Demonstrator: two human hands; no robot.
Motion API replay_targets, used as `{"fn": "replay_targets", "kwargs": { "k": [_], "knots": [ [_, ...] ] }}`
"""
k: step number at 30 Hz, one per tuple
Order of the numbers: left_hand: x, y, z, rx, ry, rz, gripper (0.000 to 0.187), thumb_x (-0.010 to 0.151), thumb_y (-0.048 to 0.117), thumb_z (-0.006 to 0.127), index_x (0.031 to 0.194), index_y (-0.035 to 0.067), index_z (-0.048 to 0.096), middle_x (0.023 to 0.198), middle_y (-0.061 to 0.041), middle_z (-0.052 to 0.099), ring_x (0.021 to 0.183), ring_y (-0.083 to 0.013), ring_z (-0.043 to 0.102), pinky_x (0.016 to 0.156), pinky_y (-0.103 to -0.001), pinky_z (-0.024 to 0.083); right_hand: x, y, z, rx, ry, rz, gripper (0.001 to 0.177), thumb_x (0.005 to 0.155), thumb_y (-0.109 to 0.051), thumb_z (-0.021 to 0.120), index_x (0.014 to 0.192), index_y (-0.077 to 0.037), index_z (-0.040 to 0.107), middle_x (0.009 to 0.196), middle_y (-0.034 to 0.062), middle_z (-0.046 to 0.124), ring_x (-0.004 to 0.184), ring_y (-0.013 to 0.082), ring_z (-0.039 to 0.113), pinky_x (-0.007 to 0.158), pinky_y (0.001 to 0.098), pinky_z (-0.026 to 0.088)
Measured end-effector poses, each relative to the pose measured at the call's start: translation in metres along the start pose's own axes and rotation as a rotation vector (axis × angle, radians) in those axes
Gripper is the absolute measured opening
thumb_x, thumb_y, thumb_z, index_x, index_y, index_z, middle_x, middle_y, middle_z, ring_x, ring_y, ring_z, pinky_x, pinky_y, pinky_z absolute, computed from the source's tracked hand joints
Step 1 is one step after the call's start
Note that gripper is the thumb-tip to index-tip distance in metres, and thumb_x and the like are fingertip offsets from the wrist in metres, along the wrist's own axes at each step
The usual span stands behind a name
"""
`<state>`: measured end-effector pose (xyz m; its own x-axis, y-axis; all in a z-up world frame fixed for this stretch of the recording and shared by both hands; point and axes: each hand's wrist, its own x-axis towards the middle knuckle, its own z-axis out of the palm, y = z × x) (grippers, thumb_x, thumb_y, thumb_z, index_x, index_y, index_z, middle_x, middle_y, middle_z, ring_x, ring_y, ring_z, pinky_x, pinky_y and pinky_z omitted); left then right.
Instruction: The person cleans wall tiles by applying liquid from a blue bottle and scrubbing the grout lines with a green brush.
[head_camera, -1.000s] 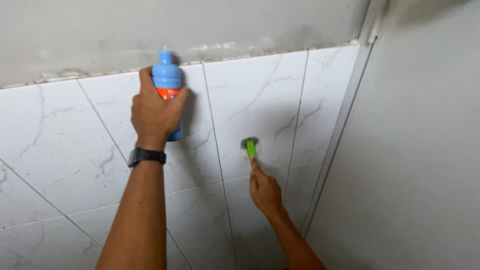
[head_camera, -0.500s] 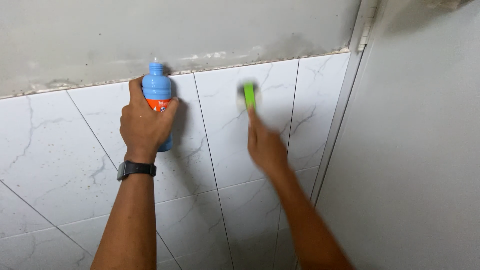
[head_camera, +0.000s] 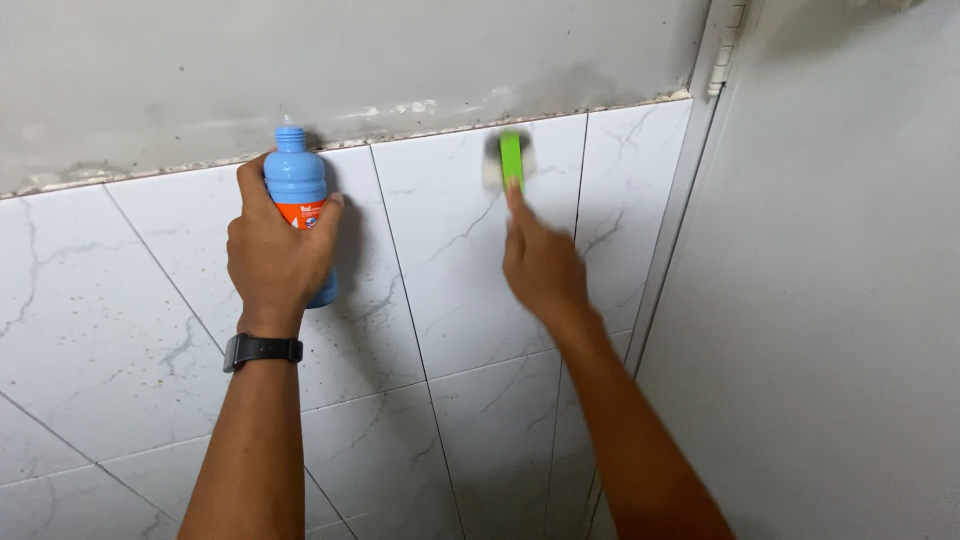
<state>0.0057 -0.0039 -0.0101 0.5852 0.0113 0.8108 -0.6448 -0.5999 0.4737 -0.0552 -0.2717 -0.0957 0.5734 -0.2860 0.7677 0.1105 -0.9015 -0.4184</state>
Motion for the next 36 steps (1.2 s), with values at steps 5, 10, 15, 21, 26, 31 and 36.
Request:
{"fn": "replay_targets", "kwargs": {
  "k": [5,10,15,21,26,31,36],
  "knots": [
    [0.0,0.0,0.0,0.012,-0.018,-0.024,0.065,0.088,0.037,0.08,0.14,0.014,0.047,0.095,-0.014,0.075,0.08,-0.0337,0.075,0.069,-0.048,0.059,0.005,-0.006,-0.032,-0.03,0.033,-0.047,0.052,0.107,-0.025,0.049,0.159,-0.02,0.043,0.054,-0.003,0.053,0.046,0.0074,0.044,0.049,0.0271,0.039],
    [-0.003,0.002,-0.004,-0.011,-0.007,0.024,0.064,0.09,0.037,0.079,0.141,0.014,0.049,0.094,-0.014,0.076,0.079,-0.0329,0.075,0.069,-0.048,0.059,-0.096,0.033,0.02,0.029,-0.187,0.232,0.052,0.107,-0.027,0.046,0.158,-0.019,0.039,0.053,-0.002,0.052,0.04,0.0093,0.041,0.038,0.0286,0.038],
    [-0.002,0.003,-0.007,-0.023,-0.081,-0.038,0.065,0.089,0.037,0.077,0.143,0.015,0.048,0.092,-0.014,0.075,0.075,-0.0321,0.075,0.068,-0.046,0.06,-0.145,0.035,0.044,0.037,-0.325,0.415,0.053,0.105,-0.029,0.046,0.157,-0.021,0.039,0.049,0.0019,0.053,0.037,0.0119,0.041,0.038,0.0299,0.035],
    [-0.002,-0.003,0.0,-0.015,-0.001,0.058,0.066,0.09,0.036,0.081,0.142,0.012,0.049,0.095,-0.015,0.076,0.079,-0.0329,0.075,0.069,-0.047,0.059,-0.01,0.011,-0.027,0.13,-0.131,0.237,0.052,0.107,-0.029,0.046,0.158,-0.022,0.04,0.061,-0.0021,0.057,0.044,0.0064,0.047,0.041,0.0247,0.044],
    [-0.003,-0.003,-0.001,-0.022,-0.028,0.046,0.067,0.091,0.036,0.08,0.144,0.013,0.047,0.095,-0.015,0.076,0.08,-0.0321,0.076,0.07,-0.045,0.06,0.007,-0.001,-0.049,0.123,-0.134,0.254,0.055,0.107,-0.031,0.046,0.161,-0.027,0.036,0.062,-0.0016,0.055,0.046,0.0064,0.047,0.043,0.0238,0.045],
    [-0.003,-0.002,-0.001,-0.001,-0.047,0.017,0.068,0.091,0.038,0.079,0.146,0.014,0.046,0.095,-0.015,0.074,0.079,-0.032,0.076,0.069,-0.045,0.061,-0.098,0.05,0.006,0.134,-0.175,0.343,0.054,0.105,-0.03,0.046,0.158,-0.025,0.037,0.06,-0.002,0.052,0.042,0.0088,0.041,0.036,0.0268,0.042],
    [-0.006,0.001,0.002,-0.004,-0.013,0.021,0.07,0.09,0.035,0.079,0.147,0.013,0.046,0.094,-0.016,0.075,0.079,-0.034,0.075,0.07,-0.046,0.059,-0.137,0.083,0.022,0.142,-0.272,0.477,0.052,0.104,-0.032,0.052,0.156,-0.029,0.043,0.061,0.0031,0.059,0.047,0.0101,0.052,0.046,0.0281,0.045]
  ]
}}
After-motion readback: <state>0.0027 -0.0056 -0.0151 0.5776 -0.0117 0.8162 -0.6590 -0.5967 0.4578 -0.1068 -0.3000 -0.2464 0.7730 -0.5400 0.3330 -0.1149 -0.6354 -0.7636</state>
